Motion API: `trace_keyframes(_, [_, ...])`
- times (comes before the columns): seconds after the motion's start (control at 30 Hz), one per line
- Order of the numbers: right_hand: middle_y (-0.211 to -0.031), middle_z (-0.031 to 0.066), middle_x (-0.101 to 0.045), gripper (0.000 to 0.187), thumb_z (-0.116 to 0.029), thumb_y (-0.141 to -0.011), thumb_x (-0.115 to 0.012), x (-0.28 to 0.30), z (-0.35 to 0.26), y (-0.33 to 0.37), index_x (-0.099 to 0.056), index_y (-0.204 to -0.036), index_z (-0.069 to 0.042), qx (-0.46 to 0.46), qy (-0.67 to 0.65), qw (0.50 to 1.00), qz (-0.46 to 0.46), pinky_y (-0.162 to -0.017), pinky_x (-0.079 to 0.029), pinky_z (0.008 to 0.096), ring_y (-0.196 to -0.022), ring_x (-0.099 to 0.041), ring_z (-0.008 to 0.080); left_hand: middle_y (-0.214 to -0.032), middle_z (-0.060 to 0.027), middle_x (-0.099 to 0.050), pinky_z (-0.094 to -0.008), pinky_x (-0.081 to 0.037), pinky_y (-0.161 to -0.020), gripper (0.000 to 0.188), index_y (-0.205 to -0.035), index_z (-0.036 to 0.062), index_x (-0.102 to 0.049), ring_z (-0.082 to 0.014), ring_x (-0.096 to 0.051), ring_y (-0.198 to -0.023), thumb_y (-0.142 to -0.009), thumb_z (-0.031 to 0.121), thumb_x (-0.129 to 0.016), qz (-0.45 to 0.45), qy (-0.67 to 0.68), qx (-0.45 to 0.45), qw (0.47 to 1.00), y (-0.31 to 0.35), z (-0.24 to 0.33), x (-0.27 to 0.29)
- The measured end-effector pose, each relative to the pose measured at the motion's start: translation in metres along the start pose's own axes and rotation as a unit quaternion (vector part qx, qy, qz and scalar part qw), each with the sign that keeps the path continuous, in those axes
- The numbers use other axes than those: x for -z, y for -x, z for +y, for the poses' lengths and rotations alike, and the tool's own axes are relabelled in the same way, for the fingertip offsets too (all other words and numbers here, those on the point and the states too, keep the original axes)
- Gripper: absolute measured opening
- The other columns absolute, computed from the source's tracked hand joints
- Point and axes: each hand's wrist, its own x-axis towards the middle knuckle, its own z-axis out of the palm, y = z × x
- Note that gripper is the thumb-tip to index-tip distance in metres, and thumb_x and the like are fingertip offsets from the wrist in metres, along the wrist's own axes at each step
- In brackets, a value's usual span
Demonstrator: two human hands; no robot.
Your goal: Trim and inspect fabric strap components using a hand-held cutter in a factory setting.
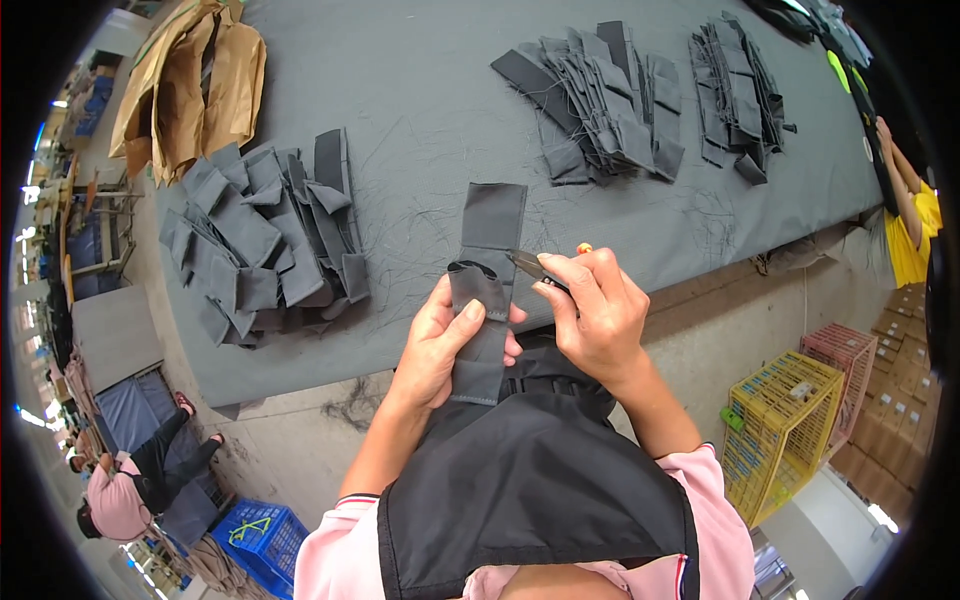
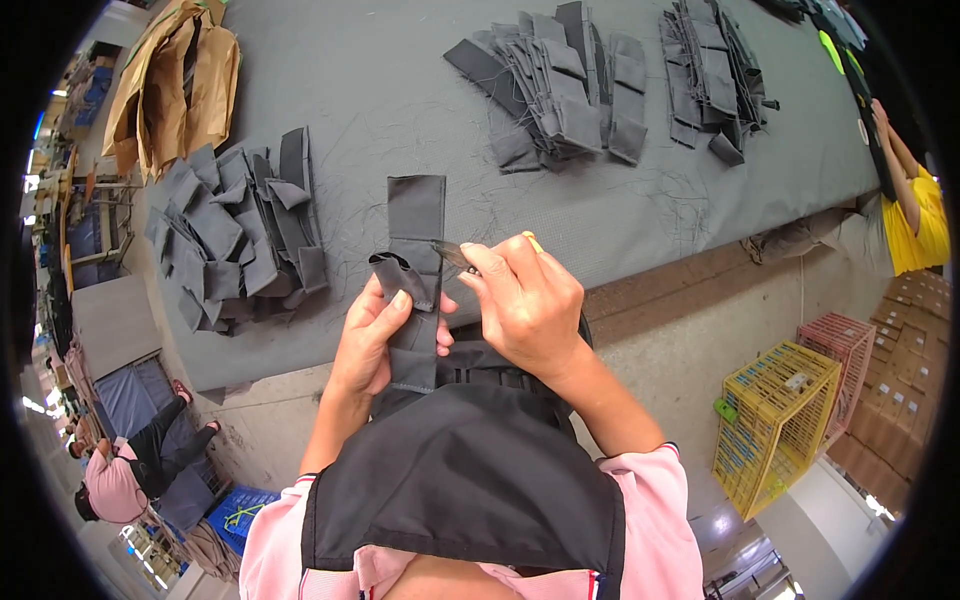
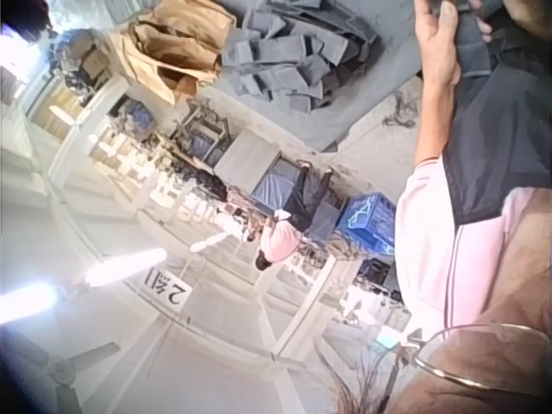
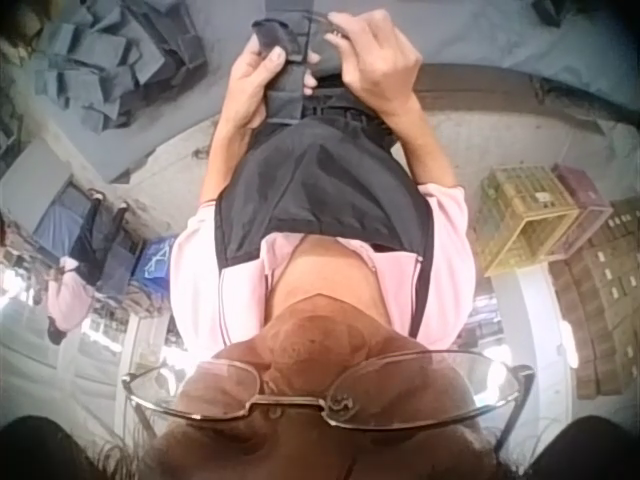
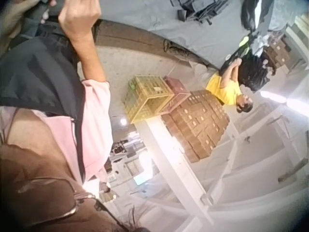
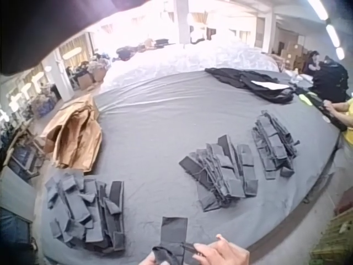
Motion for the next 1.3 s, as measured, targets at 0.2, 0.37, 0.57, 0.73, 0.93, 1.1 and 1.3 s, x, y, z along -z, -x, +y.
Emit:
trace_keyframes(0.2, [-0.073, 0.0051, -0.051, 0.031, -0.003, -0.065, -0.073, -0.003, -0.003, 0.005, -0.062, -0.094, -0.005, -0.014, 0.002, 1.000, -0.002, -0.050, -0.043, 0.0310, -0.054, -0.053, 0.0210, -0.099, -0.0181, -0.061, -0.0343, -0.055, -0.066, 0.033, -0.118, 0.0024, -0.042, -0.0219, -0.064, -0.073, -0.094, 0.022, -0.053, 0.003, -0.005, -0.001, 1.000, 0.001, -0.003, 0.002])
trace_keyframes(0.37, [-0.072, 0.0058, -0.052, 0.024, -0.002, -0.069, -0.071, -0.001, -0.009, 0.005, -0.063, -0.092, -0.004, -0.034, -0.058, 0.996, 0.049, -0.057, -0.048, 0.0309, -0.055, -0.054, 0.0203, -0.098, -0.0166, -0.062, -0.0319, -0.055, -0.067, 0.034, -0.116, 0.0031, -0.043, -0.0196, -0.064, -0.073, -0.093, 0.024, -0.055, 0.006, -0.009, -0.001, 1.000, 0.004, -0.001, -0.002])
trace_keyframes(0.57, [-0.074, 0.0063, -0.052, 0.027, -0.001, -0.068, -0.072, 0.002, -0.010, 0.006, -0.062, -0.093, -0.003, -0.015, -0.079, 0.995, 0.053, -0.056, -0.047, 0.0321, -0.056, -0.054, 0.0216, -0.103, -0.0161, -0.060, -0.0314, -0.054, -0.067, 0.046, -0.133, 0.0054, -0.033, -0.0183, -0.063, -0.075, -0.094, 0.021, -0.053, 0.006, -0.015, -0.009, 1.000, 0.006, -0.005, -0.003])
trace_keyframes(0.73, [-0.080, 0.0064, -0.053, 0.031, -0.002, -0.068, -0.072, -0.009, -0.007, -0.001, -0.062, -0.097, -0.004, -0.003, -0.069, 0.998, 0.012, -0.055, -0.046, 0.0331, -0.060, -0.055, 0.0221, -0.106, -0.0141, -0.058, -0.0287, -0.052, -0.067, 0.057, -0.143, 0.0072, -0.021, -0.0149, -0.061, -0.076, -0.095, 0.016, -0.050, 0.017, -0.110, -0.039, 0.993, 0.009, -0.009, -0.004])
trace_keyframes(0.93, [-0.081, 0.0066, -0.053, 0.037, 0.001, -0.063, -0.069, -0.007, -0.007, 0.002, -0.063, -0.099, -0.005, 0.013, -0.047, 0.998, -0.025, -0.056, -0.047, 0.0331, -0.060, -0.056, 0.0229, -0.106, -0.0100, -0.057, -0.0272, -0.051, -0.067, 0.054, -0.141, 0.0049, -0.026, -0.0138, -0.060, -0.075, -0.095, 0.016, -0.051, 0.034, -0.165, -0.051, 0.984, 0.009, -0.008, -0.007])
trace_keyframes(1.1, [-0.079, 0.0068, -0.054, 0.041, 0.005, -0.060, -0.066, -0.010, -0.004, 0.003, -0.063, -0.100, -0.003, 0.017, -0.084, 0.996, -0.022, -0.054, -0.048, 0.0324, -0.060, -0.057, 0.0227, -0.108, -0.0105, -0.057, -0.0267, -0.050, -0.067, 0.055, -0.140, 0.0023, -0.026, -0.0125, -0.060, -0.073, -0.095, 0.016, -0.052, 0.025, -0.185, -0.039, 0.982, 0.010, -0.010, -0.007])
trace_keyframes(1.3, [-0.076, 0.0070, -0.053, 0.044, 0.008, -0.057, -0.063, -0.012, -0.007, 0.003, -0.062, -0.100, -0.003, 0.017, -0.075, 0.997, 0.017, -0.052, -0.048, 0.0317, -0.057, -0.056, 0.0218, -0.105, -0.0114, -0.057, -0.0287, -0.051, -0.069, 0.057, -0.143, 0.0068, -0.021, -0.0154, -0.060, -0.077, -0.095, 0.012, -0.050, 0.018, -0.210, -0.028, 0.977, 0.011, -0.009, -0.007])
